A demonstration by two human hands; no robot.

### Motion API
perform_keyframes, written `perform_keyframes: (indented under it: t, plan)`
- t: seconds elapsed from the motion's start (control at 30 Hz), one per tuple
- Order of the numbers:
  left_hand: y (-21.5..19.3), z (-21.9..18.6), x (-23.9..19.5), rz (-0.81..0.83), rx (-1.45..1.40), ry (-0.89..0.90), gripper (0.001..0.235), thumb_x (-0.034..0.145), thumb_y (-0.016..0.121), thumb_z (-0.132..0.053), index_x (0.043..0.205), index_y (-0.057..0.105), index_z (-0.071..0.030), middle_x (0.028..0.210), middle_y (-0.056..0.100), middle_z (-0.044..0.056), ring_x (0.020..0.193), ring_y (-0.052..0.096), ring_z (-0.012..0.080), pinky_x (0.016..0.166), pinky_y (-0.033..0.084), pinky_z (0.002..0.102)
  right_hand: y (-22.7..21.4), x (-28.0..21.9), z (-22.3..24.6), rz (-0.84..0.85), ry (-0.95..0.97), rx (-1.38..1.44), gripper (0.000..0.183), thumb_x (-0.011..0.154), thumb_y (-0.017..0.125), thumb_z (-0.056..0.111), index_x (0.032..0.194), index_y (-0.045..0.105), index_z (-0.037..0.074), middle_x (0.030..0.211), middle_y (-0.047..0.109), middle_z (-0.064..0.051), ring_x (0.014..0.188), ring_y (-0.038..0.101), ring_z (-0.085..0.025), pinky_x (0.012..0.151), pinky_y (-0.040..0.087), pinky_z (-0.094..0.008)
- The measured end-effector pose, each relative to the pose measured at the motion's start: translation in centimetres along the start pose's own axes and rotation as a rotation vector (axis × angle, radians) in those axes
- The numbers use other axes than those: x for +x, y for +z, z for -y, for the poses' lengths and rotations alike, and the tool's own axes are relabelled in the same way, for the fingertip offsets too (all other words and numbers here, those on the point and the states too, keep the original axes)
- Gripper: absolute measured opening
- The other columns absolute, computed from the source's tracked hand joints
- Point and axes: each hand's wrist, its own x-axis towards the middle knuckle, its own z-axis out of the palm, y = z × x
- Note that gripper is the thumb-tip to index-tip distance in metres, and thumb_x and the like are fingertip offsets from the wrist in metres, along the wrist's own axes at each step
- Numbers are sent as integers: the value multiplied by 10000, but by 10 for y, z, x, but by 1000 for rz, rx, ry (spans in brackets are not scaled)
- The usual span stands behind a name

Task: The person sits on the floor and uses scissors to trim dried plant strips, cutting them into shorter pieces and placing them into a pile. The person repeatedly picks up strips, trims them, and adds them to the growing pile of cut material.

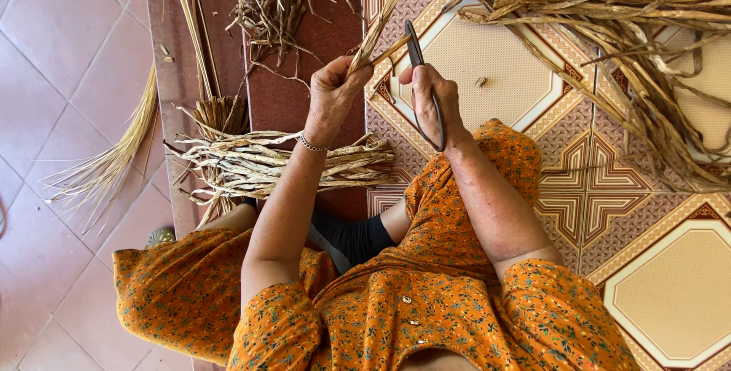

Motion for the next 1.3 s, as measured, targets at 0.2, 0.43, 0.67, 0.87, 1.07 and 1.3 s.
perform_keyframes:
  t: [0.2, 0.43, 0.67, 0.87, 1.07, 1.3]
  plan:
    - [-3, -5, 1, -19, -54, -8, 143, 989, 750, -101, 1111, 761, -28, 872, 711, -45, 755, 575, 6, 641, 466, 174, -1, 1, 2, 107, 69, 182, 663, 1087, 284, 635, 1194, 606, 65, 623, 444, 92, 519, 430, -30, 470, 361, -241]
    - [-11, -3, -4, 1, -41, -13, 157, 982, 743, -98, 1128, 757, -43, 947, 758, -6, 843, 655, 30, 746, 551, 193, -10, 5, -3, 155, 185, 184, 756, 1035, 235, 721, 1182, 599, 75, 602, 399, 108, 510, 386, -29, 470, 334, -235]
    - [-14, 6, -5, 13, -63, 37, 150, 975, 753, -85, 1119, 753, -42, 949, 767, -1, 850, 681, 46, 777, 590, 217, -12, 4, -22, -55, 106, 111, 746, 1077, 257, 712, 1030, 658, 85, 571, 396, 95, 451, 393, -37, 394, 344, -233]
    - [-20, -5, -20, 32, 359, 27, 212, 980, 757, -189, 1137, 771, -47, 730, 594, -60, 625, 454, 20, 535, 378, 196, -46, 15, -4, 121, 183, 209, 815, 1023, 327, 748, 1278, 632, 36, 709, 466, 66, 609, 445, -48, 525, 372, -231]
    - [-28, -22, -25, 99, 281, 27, 288, 1034, 699, -283, 1159, 761, -32, 831, 659, -79, 724, 504, 4, 615, 424, 194, -50, 17, 31, 260, 171, 303, 937, 972, 292, 831, 1383, 595, 45, 761, 532, 22, 692, 501, -78, 686, 412, -248]
    - [-33, -27, -32, 202, 266, -110, 296, 1019, 694, -300, 1129, 792, -44, 740, 589, -73, 664, 447, 22, 578, 367, 214, -44, 16, 37, 364, 212, 475, 1014, 921, 241, 884, 1369, 591, 44, 732, 482, 10, 665, 470, -110, 638, 421, -277]
